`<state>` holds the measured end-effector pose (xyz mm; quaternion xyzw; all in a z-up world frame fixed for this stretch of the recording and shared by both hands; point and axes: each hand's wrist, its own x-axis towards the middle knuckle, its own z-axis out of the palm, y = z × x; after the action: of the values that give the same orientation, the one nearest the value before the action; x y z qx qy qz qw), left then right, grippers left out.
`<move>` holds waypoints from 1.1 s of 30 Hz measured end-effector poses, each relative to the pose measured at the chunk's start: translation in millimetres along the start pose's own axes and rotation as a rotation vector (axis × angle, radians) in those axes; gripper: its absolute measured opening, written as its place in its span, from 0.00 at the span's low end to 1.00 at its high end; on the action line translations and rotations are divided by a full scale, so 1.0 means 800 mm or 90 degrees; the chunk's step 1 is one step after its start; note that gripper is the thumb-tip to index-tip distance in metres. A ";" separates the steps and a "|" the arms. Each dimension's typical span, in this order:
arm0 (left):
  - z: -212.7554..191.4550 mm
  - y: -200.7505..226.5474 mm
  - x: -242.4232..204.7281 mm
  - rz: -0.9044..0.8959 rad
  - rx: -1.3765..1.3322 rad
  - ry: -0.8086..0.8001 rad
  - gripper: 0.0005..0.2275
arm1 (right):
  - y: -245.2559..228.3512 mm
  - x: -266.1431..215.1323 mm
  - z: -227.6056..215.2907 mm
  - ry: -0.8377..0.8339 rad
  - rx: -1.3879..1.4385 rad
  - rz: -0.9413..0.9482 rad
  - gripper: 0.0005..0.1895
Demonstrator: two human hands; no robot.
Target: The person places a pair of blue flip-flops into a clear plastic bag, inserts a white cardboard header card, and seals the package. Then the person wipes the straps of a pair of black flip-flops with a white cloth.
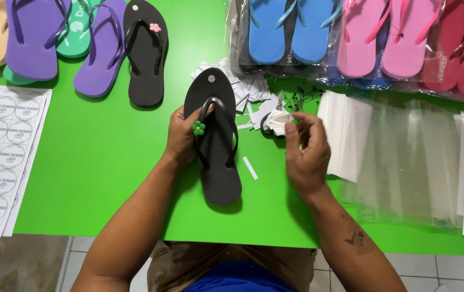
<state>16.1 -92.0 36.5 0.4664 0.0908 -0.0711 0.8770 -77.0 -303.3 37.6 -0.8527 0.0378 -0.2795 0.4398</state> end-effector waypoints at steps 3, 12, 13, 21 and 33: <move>-0.007 -0.009 0.006 -0.019 0.038 -0.057 0.07 | 0.027 0.022 -0.008 -0.052 -0.135 -0.010 0.22; -0.022 -0.025 -0.016 -0.212 -0.058 -0.168 0.04 | 0.023 0.021 0.001 0.045 0.018 -0.010 0.10; -0.023 -0.028 -0.021 -0.213 -0.058 -0.166 0.04 | 0.021 0.018 0.004 0.044 0.019 -0.009 0.10; -0.025 -0.050 -0.025 -0.268 -0.108 -0.257 0.05 | 0.011 0.004 0.016 0.086 -0.035 -0.231 0.12; -0.030 -0.056 -0.015 -0.266 -0.113 -0.243 0.03 | 0.028 -0.009 0.031 -0.065 0.285 0.073 0.08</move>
<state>-7.3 -96.7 -9.7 0.3376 0.0243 -0.3284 0.8818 -66.3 -296.7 5.8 -0.7435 0.0008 -0.2122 0.6342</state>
